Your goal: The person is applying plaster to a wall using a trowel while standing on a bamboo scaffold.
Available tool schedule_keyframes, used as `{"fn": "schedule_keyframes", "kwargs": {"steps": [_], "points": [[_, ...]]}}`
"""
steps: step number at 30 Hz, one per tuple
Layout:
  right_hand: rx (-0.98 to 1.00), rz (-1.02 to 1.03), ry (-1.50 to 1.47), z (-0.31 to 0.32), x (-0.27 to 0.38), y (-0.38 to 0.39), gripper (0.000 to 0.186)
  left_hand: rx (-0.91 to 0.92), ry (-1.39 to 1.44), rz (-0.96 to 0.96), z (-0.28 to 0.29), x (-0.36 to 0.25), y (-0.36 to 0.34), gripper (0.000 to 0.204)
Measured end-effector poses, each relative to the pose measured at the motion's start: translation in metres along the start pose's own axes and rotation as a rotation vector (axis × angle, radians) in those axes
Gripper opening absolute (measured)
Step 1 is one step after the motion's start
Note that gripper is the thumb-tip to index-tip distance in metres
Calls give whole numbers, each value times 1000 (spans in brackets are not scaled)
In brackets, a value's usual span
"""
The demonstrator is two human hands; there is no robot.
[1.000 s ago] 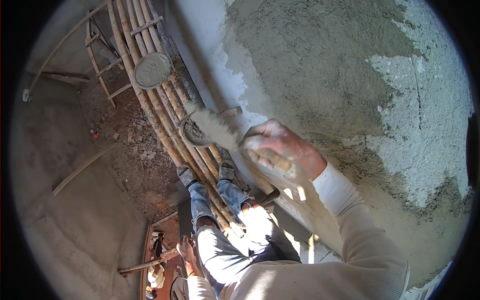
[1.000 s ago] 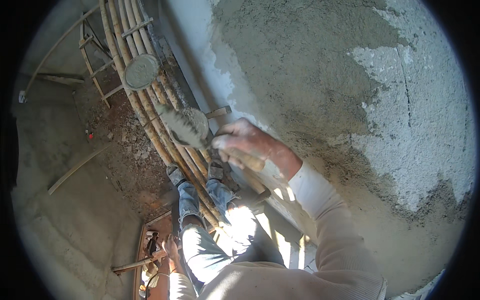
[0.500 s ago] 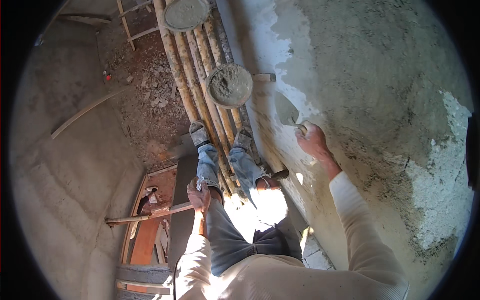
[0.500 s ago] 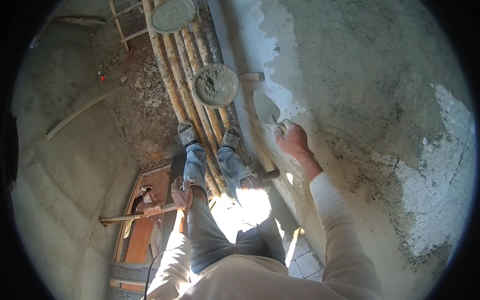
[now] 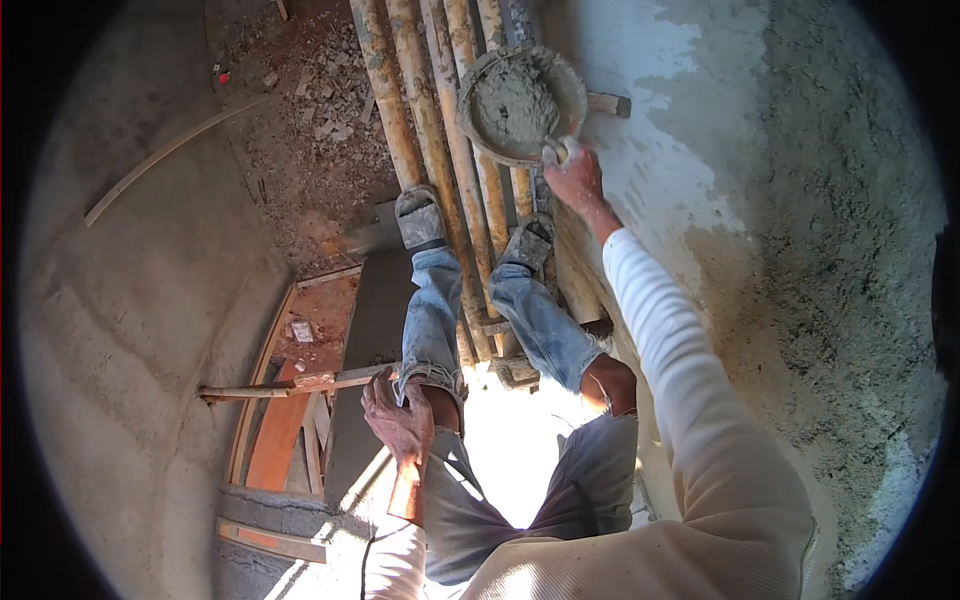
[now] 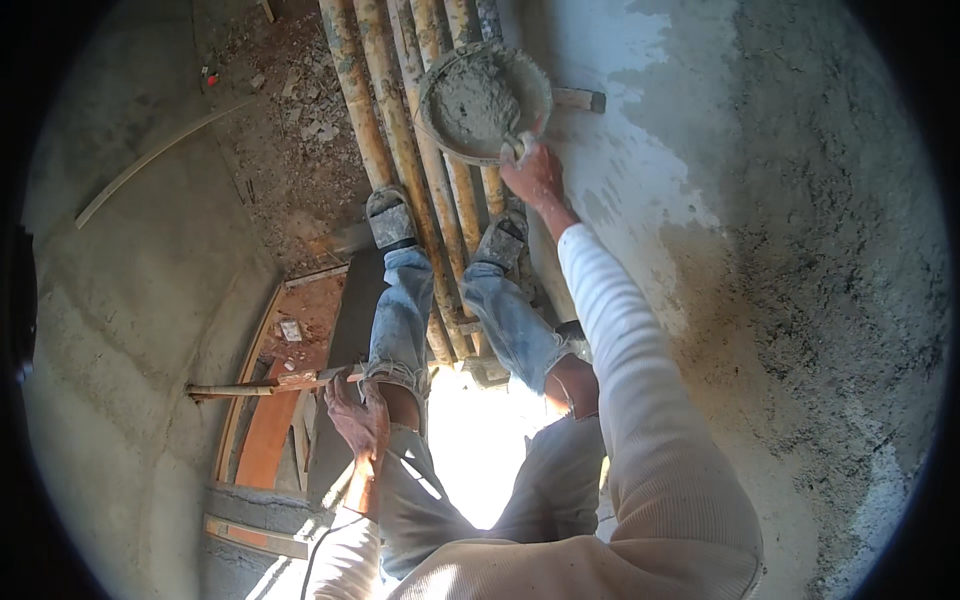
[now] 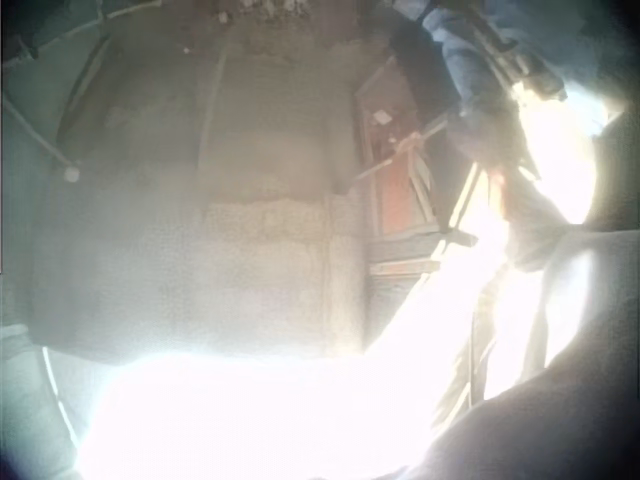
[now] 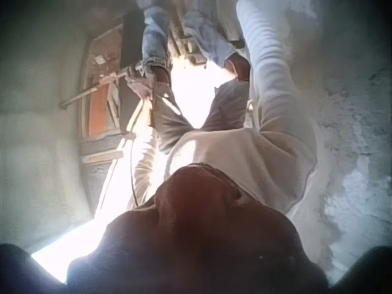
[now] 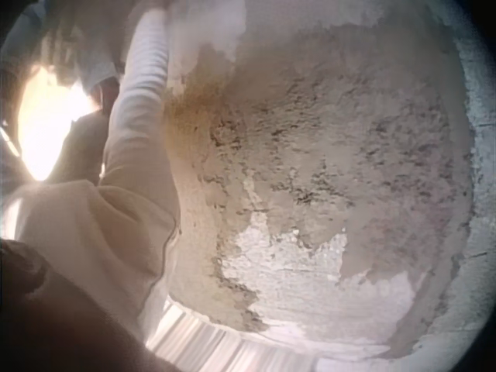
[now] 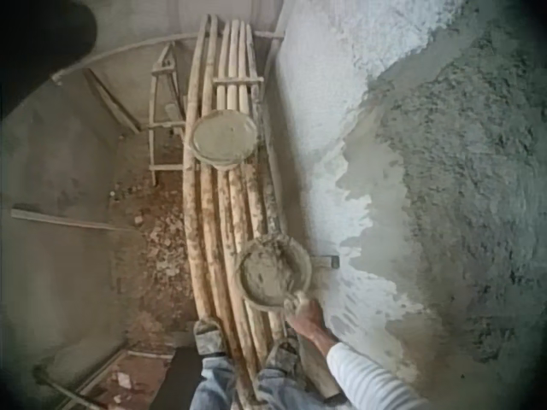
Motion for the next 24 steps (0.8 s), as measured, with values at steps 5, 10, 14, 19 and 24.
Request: {"fn": "schedule_keyframes", "kwargs": {"steps": [5, 10, 14, 19, 24], "points": [[92, -182, -44, 88, 29, 94, 52, -64, -52, -64, -10, 4, 9, 47], [-61, 150, 31, 238, 123, 183, 42, -91, 159, -156, -2, -36, 29, 48], [158, 498, -301, 353, 197, 256, 29, 168, 679, -47, 13, -94, 39, 48], [928, 149, -623, 446, 207, 296, 31, 305, 910, -73, 101, -180, 34, 32], [-243, -63, -835, 618, 38, 223, 32, -133, 1376, -485, 374, -324, 27, 24]]}}
Point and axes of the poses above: each hand's wrist, its own y-axis away from the middle knuckle, its own z-axis out of the back of the hand, x = y × z, the point moved 9 cm from there along -y, towards the middle knuckle, and after that the axes turned 12 degrees about -z, right-handed, at the moved point
